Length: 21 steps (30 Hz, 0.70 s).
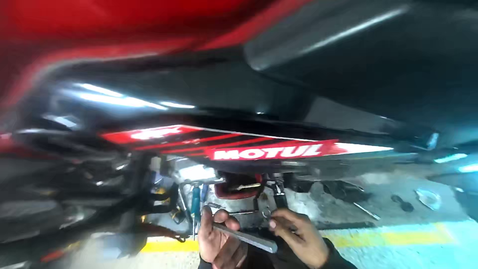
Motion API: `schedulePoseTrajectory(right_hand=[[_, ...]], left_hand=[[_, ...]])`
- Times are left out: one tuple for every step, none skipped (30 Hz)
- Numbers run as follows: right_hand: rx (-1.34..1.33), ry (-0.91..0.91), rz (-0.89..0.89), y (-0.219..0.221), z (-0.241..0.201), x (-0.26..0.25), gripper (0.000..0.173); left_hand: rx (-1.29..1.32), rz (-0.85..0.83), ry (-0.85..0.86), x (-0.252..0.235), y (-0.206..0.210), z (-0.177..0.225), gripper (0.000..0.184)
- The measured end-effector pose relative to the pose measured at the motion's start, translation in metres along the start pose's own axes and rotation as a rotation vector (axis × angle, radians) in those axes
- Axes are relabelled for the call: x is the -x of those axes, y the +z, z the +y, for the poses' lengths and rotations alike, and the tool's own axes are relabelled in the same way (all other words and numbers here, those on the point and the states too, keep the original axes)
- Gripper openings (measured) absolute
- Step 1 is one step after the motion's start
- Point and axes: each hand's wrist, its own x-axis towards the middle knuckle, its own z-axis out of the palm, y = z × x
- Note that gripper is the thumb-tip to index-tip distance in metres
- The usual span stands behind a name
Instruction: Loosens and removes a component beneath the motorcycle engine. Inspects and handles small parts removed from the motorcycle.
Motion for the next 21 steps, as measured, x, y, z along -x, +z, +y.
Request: schedulePoseTrajectory(right_hand=[[-0.196,0.082,-0.186,0.014,-0.010,-0.014,0.029],[-0.375,0.154,-0.372,0.029,-0.018,-0.032,0.036],[-0.495,0.225,-0.520,0.043,-0.034,-0.051,0.042],[-0.524,0.295,-0.604,0.053,-0.064,-0.069,0.043],[-0.506,0.405,-0.620,0.058,-0.108,-0.082,0.040],[-0.513,0.505,-0.594,0.065,-0.140,-0.092,0.036],[-0.572,0.561,-0.554,0.078,-0.150,-0.097,0.032],[-0.641,0.590,-0.534,0.092,-0.145,-0.100,0.032],[-0.693,0.602,-0.521,0.102,-0.137,-0.102,0.032],[-0.734,0.576,-0.512,0.113,-0.121,-0.103,0.031],[-0.765,0.524,-0.498,0.124,-0.100,-0.103,0.030],[-0.788,0.465,-0.515,0.132,-0.080,-0.104,0.030],[-0.804,0.425,-0.566,0.140,-0.059,-0.103,0.031],[-0.783,0.421,-0.611,0.144,-0.049,-0.098,0.032],[-0.731,0.441,-0.656,0.147,-0.048,-0.090,0.034],[-0.682,0.468,-0.712,0.149,-0.050,-0.077,0.035],[-0.654,0.501,-0.766,0.150,-0.052,-0.063,0.035],[-0.641,0.521,-0.824,0.150,-0.051,-0.049,0.034],[-0.593,0.510,-0.872,0.150,-0.050,-0.039,0.031],[-0.502,0.486,-0.918,0.148,-0.049,-0.031,0.026],[-0.371,0.451,-0.970,0.145,-0.048,-0.024,0.020]], left_hand=[[0.076,-0.037,-0.003,0.002,0.004,0.003,0.050],[0.130,-0.049,-0.009,0.003,0.008,0.004,0.049],[0.173,-0.037,-0.001,0.004,0.012,0.004,0.050],[0.221,-0.019,0.013,0.005,0.016,0.003,0.052],[0.262,-0.018,0.014,0.007,0.018,0.004,0.055],[0.289,-0.006,0.030,0.010,0.021,0.005,0.060],[0.293,-0.006,0.043,0.013,0.025,0.008,0.066],[0.264,-0.002,0.057,0.019,0.031,0.013,0.072],[0.201,0.011,0.078,0.026,0.037,0.020,0.078],[0.085,0.041,0.113,0.036,0.044,0.027,0.083],[-0.110,0.068,0.148,0.048,0.047,0.036,0.085],[-0.388,0.114,0.177,0.064,0.048,0.043,0.078],[-0.696,0.225,0.229,0.082,0.050,0.044,0.064],[-1.008,0.362,0.315,0.101,0.049,0.042,0.049],[-1.343,0.508,0.422,0.116,0.043,0.037,0.039],[-1.667,0.606,0.512,0.131,0.030,0.032,0.045],[-1.929,0.655,0.553,0.146,0.015,0.029,0.062],[-2.130,0.653,0.523,0.160,0.003,0.028,0.075],[-2.309,0.613,0.467,0.168,-0.007,0.028,0.077],[-2.467,0.563,0.422,0.171,-0.014,0.027,0.068],[-2.579,0.510,0.396,0.173,-0.019,0.021,0.053]])
